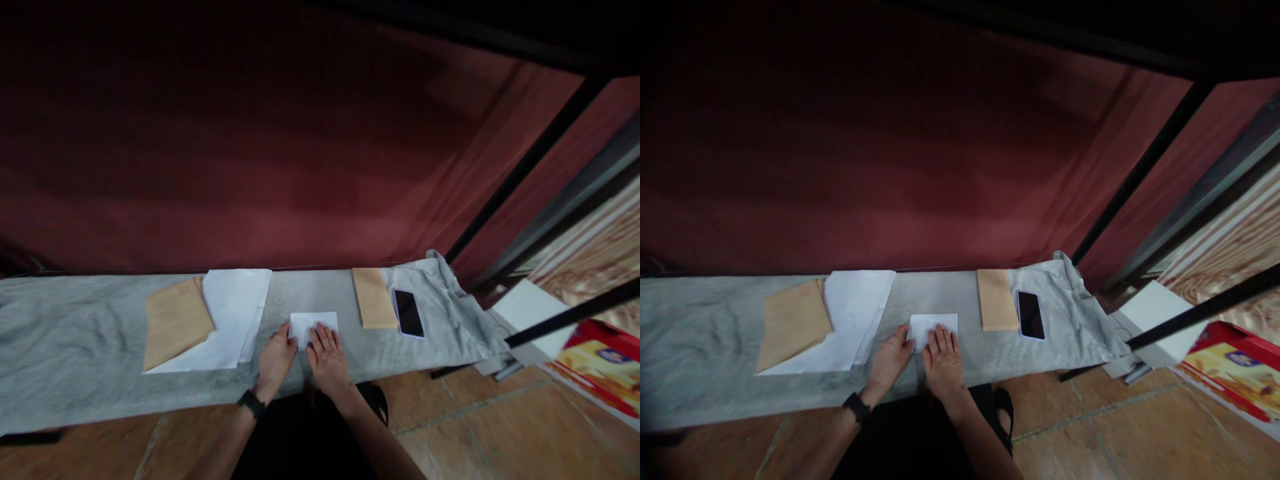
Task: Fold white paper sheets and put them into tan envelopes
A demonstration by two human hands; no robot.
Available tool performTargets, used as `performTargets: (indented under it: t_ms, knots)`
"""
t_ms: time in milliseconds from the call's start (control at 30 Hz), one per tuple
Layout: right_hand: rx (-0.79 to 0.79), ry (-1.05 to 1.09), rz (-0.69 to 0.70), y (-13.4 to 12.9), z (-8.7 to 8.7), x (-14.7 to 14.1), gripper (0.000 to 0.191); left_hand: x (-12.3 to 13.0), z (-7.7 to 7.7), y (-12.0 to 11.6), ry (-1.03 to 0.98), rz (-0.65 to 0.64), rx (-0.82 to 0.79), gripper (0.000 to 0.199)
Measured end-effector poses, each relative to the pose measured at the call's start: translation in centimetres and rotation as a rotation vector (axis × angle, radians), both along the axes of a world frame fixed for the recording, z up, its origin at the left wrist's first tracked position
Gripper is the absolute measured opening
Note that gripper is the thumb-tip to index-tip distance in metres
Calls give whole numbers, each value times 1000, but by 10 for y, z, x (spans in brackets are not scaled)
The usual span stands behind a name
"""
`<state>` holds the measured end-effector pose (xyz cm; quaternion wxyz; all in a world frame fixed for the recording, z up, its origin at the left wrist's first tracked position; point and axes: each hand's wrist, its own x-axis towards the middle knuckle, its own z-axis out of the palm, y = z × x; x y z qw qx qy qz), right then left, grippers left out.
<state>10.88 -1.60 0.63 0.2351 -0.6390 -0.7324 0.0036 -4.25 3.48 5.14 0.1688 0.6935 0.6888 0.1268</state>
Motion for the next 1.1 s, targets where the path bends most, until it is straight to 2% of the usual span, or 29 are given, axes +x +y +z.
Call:
performTargets:
  t_ms: [67, 133, 233, 300, 500, 633, 900, 1000, 1100]
  knots:
    - [-41, -9, -16, 7, 3, 3, 46, 7, -4, -3, 106, -45, 142, 38]
    - [-81, -32, -17, 13, 4, 6, 47, 18, -12, -2, 125, -151, 266, 42]
    - [-111, -65, -27, 20, 3, 11, 47, 35, -25, 7, 88, -335, 304, 48]
    - [-102, -69, -42, 22, 1, 16, 48, 41, -33, 13, 103, -376, 279, 49]
    - [-23, -47, -117, 21, -8, 42, 50, 23, -41, 13, 170, -317, 243, 59]
    - [-12, -45, -148, 20, -9, 49, 50, 10, -42, 9, 192, -263, 229, 64]
    - [-75, 11, -262, 33, 10, 43, 43, 11, -42, 6, 185, -254, 233, 65]
    - [-97, 6, -157, 32, 13, 46, 40, 12, -40, 6, 205, -253, 224, 64]
    - [-64, -41, 8, 22, 7, 48, 42, 11, -36, 5, 171, -248, 213, 61]
